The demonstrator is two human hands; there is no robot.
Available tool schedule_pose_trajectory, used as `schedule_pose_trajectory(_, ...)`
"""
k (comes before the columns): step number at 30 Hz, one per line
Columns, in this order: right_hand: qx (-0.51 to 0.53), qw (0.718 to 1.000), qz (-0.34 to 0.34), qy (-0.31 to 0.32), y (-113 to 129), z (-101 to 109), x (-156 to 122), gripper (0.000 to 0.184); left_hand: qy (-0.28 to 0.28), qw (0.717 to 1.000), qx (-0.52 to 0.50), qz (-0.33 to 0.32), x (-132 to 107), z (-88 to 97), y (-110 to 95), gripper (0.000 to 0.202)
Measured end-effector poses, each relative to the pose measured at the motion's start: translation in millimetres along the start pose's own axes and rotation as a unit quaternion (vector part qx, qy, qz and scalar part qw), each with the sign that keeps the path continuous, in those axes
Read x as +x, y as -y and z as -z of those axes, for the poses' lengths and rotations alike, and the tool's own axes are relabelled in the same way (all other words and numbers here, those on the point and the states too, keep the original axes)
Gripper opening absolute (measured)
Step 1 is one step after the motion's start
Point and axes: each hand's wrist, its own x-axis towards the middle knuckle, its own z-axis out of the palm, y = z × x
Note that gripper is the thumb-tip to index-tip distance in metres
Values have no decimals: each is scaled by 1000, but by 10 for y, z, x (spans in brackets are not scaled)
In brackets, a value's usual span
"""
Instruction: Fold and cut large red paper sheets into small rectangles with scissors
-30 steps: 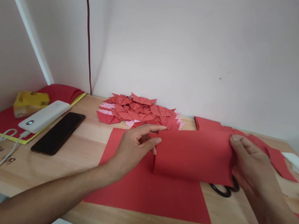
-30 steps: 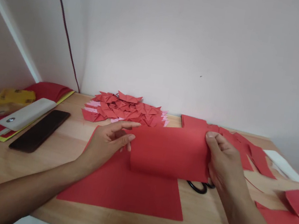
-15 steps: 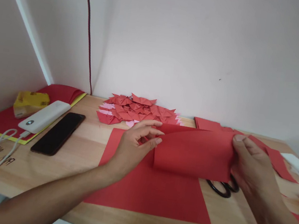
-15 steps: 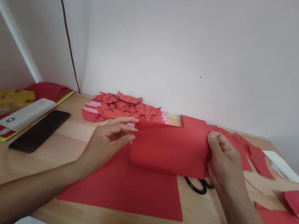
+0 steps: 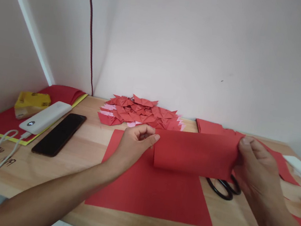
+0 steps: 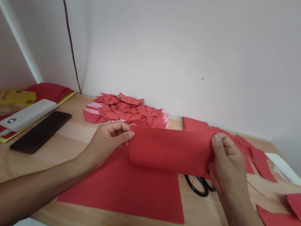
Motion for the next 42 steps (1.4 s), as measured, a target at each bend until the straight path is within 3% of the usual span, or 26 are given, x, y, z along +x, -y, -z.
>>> schedule_pose_trajectory(14,-24,1000,16,2,54,-51,-64,37,-40,998,-42,6,17,-7,21,16)
schedule_pose_trajectory(32,-6,999,29,14,55,-41,-65,33,-36,992,-122,14,28,4,-46,22)
schedule_pose_trajectory(36,-10,998,53,37,49,-40,-45,33,-1,997,-72,-8,40,99,-183,37)
schedule_pose_trajectory(42,-73,990,94,80,58,-56,-122,25,-24,984,116,-131,-133,372,-443,12)
